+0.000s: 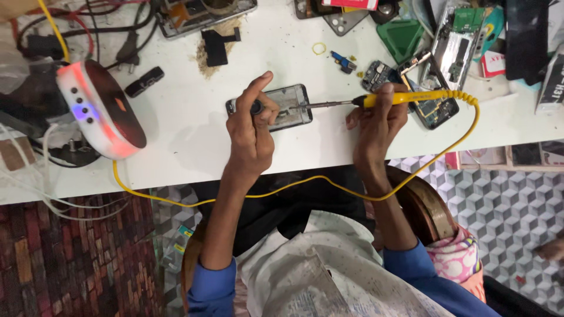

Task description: The person uses a soldering iron and tweezers to work on a small electronic component inside a disassembled mobile phone. They repeatedly heat and adjust the component on the circuit board while holding the phone steady.

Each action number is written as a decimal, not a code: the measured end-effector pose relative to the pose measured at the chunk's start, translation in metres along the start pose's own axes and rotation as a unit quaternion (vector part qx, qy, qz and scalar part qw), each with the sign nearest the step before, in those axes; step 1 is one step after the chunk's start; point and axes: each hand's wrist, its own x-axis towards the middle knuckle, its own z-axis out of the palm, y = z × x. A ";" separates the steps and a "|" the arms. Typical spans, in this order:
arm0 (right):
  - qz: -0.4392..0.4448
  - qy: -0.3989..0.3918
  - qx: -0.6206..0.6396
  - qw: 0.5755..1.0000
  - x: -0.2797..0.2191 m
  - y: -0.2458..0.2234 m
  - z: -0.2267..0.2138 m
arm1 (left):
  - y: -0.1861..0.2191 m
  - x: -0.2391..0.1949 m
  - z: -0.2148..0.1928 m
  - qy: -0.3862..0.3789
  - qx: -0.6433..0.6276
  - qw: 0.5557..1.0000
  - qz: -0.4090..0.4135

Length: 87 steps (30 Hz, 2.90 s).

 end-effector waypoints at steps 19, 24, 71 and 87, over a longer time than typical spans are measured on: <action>-0.007 -0.024 -0.028 0.999 0.002 -0.001 0.002 | -0.001 0.000 0.001 -0.005 0.000 1.000 -0.002; -0.010 -0.037 -0.017 0.999 0.001 -0.001 0.001 | -0.004 -0.002 0.002 -0.002 -0.008 1.000 -0.003; -0.424 -0.303 -0.516 0.680 -0.028 -0.108 0.092 | 0.007 0.001 -0.007 -0.019 -0.006 0.999 0.036; -0.283 -0.327 -0.456 0.778 -0.011 -0.116 0.088 | 0.001 -0.002 -0.006 -0.015 -0.007 1.000 0.012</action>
